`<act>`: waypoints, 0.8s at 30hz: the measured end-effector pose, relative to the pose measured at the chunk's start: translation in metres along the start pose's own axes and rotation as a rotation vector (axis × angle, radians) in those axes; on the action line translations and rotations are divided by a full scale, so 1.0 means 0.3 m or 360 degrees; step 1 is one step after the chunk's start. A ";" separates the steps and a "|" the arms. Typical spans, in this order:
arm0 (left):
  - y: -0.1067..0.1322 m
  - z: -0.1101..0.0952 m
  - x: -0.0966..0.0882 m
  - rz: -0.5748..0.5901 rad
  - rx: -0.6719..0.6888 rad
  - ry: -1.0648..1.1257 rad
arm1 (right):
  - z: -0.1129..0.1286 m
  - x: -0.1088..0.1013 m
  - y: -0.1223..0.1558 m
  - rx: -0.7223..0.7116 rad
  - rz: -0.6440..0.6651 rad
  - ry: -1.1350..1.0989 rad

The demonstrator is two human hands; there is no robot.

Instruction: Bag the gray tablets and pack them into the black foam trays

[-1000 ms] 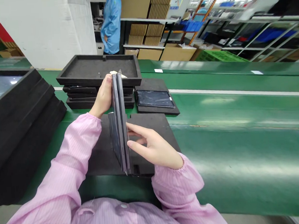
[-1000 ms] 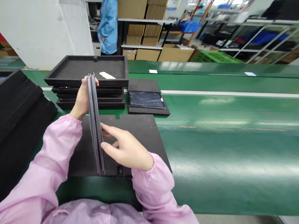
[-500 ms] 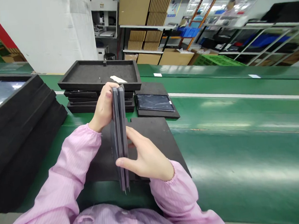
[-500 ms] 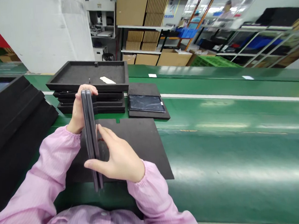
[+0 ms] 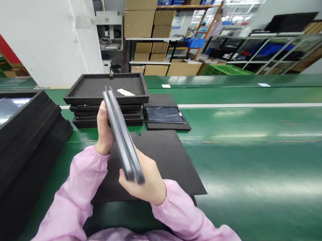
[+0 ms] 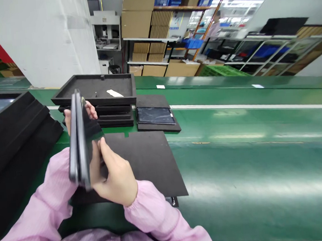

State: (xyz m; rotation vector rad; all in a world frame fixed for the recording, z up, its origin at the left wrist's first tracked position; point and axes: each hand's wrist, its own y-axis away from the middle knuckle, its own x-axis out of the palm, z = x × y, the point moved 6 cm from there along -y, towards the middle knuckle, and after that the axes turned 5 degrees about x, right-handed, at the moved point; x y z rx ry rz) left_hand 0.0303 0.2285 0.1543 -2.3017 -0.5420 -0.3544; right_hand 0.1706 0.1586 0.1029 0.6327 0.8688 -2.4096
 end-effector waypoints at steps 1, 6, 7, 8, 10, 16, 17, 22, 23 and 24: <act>-0.011 -0.024 0.013 0.0039 0.0101 0.0004 | -0.008 0.002 -0.011 -0.0069 -0.0018 0.0038; -0.010 -0.019 0.050 0.0387 0.0112 -0.0069 | -0.055 0.027 -0.056 0.0019 0.0351 0.0123; -0.006 -0.012 0.047 0.0395 0.0105 -0.0075 | -0.057 0.025 -0.059 0.0044 0.0411 0.0116; -0.002 -0.006 0.043 0.0393 0.0102 -0.0074 | -0.055 0.019 -0.061 0.0044 0.0435 0.0108; 0.003 0.003 0.041 0.0387 0.0091 -0.0055 | -0.051 0.004 -0.063 0.0030 0.0430 0.0086; -0.003 0.014 0.051 0.0367 0.0074 -0.0042 | -0.063 -0.004 -0.066 0.0012 0.0389 0.0005; -0.004 0.016 0.054 0.0367 0.0068 -0.0032 | -0.065 -0.006 -0.067 0.0009 0.0377 0.0002; -0.009 0.029 0.066 0.0370 0.0025 -0.0001 | -0.064 -0.021 -0.067 0.0046 0.0352 0.0023; -0.010 0.031 0.067 0.0370 0.0023 -0.0002 | -0.063 -0.024 -0.066 0.0055 0.0349 0.0031; -0.011 0.032 0.068 0.0371 0.0021 -0.0002 | -0.062 -0.027 -0.064 0.0066 0.0351 0.0035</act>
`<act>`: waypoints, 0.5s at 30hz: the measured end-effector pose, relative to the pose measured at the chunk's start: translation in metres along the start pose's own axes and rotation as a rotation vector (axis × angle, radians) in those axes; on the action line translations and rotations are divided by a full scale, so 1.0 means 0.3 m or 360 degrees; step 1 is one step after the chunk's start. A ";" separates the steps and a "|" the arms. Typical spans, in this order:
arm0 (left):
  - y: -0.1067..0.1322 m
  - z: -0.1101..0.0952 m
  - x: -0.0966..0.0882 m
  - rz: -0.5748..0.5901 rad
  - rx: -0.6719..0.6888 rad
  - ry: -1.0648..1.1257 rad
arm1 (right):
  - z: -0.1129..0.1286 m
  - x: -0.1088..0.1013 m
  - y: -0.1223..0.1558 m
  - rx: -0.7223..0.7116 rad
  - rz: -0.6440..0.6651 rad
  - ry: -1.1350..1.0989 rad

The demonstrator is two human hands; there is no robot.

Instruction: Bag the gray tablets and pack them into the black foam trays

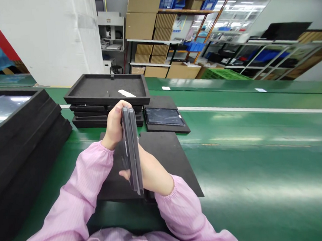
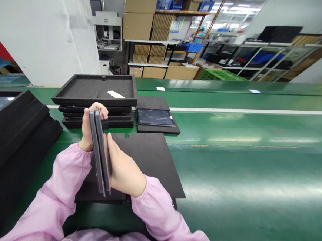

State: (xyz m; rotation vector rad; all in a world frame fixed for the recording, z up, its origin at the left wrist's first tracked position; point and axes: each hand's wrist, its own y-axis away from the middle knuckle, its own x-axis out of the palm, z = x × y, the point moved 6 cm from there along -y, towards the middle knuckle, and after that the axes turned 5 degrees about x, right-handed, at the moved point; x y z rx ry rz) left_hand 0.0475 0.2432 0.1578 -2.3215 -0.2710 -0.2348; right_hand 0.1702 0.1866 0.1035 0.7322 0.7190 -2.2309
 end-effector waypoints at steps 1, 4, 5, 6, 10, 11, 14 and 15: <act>-0.001 0.001 0.001 0.0001 0.0001 0.0002 | 0.000 -0.001 0.002 0.0012 0.0006 0.0000; -0.004 0.001 0.003 0.0017 0.0005 0.0007 | 0.005 -0.005 0.008 0.0007 0.0008 -0.0017; -0.005 0.002 0.004 0.0022 0.0000 0.0003 | 0.006 -0.007 0.008 0.0001 0.0001 -0.0019; -0.006 0.003 0.005 0.0026 -0.0007 -0.0003 | 0.008 -0.008 0.009 0.0001 -0.0005 -0.0017; -0.012 0.013 0.008 0.0033 -0.0038 -0.0032 | 0.004 -0.010 0.008 0.0048 -0.0016 -0.0002; -0.014 0.015 0.010 0.0035 -0.0042 -0.0034 | 0.003 -0.010 0.009 0.0057 -0.0019 -0.0004; -0.020 0.019 0.015 0.0039 -0.0041 -0.0019 | -0.002 -0.011 0.012 0.0054 -0.0035 -0.0011; -0.021 0.019 0.017 0.0040 -0.0040 -0.0008 | -0.004 -0.011 0.013 0.0048 -0.0043 -0.0009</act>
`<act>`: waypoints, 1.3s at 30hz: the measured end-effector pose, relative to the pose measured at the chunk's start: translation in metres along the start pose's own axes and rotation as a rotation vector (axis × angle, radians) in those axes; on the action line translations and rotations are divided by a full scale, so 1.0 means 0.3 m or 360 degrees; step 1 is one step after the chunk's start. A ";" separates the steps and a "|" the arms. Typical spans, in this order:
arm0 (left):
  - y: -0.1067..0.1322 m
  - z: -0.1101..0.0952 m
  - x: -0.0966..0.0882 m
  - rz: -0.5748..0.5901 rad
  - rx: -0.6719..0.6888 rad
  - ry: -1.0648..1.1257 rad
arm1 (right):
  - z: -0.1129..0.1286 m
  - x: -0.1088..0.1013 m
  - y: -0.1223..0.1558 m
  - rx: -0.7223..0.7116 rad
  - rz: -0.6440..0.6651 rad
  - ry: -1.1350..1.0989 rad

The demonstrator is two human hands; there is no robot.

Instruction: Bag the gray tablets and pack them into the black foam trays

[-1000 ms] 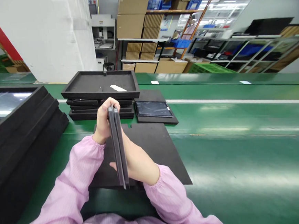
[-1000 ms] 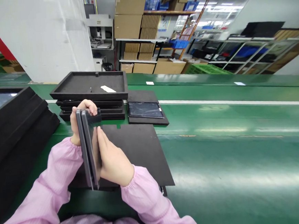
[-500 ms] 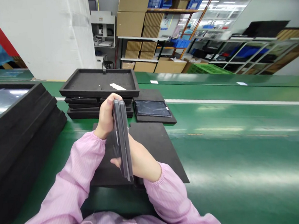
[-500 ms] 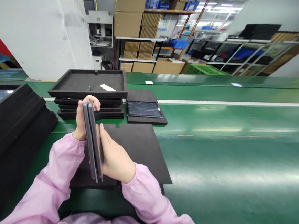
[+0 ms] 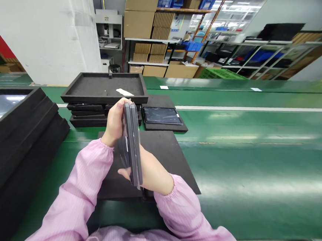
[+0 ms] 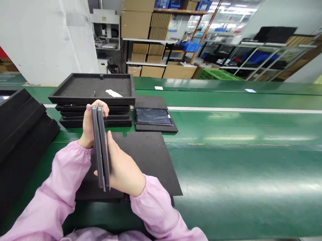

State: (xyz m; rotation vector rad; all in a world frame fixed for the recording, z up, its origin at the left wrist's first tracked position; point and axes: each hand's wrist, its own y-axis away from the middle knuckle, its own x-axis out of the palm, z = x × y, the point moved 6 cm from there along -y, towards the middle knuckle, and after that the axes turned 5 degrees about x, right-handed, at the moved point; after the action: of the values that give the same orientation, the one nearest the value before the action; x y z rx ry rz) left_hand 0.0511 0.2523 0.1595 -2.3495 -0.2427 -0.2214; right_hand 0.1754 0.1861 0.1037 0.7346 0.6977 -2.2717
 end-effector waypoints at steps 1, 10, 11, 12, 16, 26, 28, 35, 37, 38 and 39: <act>-0.001 0.000 0.002 0.0002 0.0000 0.0014 | -0.002 0.000 0.001 -0.0005 -0.0007 0.0002; 0.000 0.000 0.008 0.0004 0.0014 0.0062 | 0.000 0.000 0.007 -0.0034 -0.0012 0.0010; 0.000 0.001 0.008 0.0003 0.0006 0.0058 | 0.002 -0.001 0.007 -0.0039 -0.0009 0.0013; 0.001 0.001 0.008 0.0005 -0.0002 0.0049 | 0.003 -0.001 0.008 -0.0043 -0.0007 0.0018; 0.005 -0.005 0.011 0.0016 0.0002 0.0010 | 0.008 -0.002 0.011 -0.0061 -0.0005 0.0039; 0.040 -0.023 0.011 0.0109 0.0111 -0.0147 | 0.041 -0.034 0.029 -0.0085 0.0256 -0.0015; 0.054 -0.042 0.008 0.0129 0.0176 -0.0226 | 0.055 -0.051 0.046 -0.0166 0.0392 -0.0154; 0.139 0.012 -0.054 -0.0343 0.0220 -0.0413 | 0.069 -0.077 0.080 0.0102 0.0134 -0.0377; 0.179 0.129 -0.111 -0.0809 -0.0222 -0.0323 | 0.089 -0.071 0.093 0.0150 0.0027 -0.0335; 0.193 0.186 -0.120 -0.0899 -0.0436 -0.0261 | 0.106 -0.066 0.100 0.0108 0.0007 -0.0286; 0.198 0.234 -0.119 -0.0903 -0.0613 -0.0196 | 0.124 -0.061 0.106 0.0050 -0.0007 -0.0213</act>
State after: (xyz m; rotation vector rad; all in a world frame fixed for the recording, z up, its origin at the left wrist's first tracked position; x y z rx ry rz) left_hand 0.0370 0.2563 0.0621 -2.6225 -1.0074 -0.4253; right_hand 0.1979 0.1491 0.1327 0.5893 0.6026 -2.3160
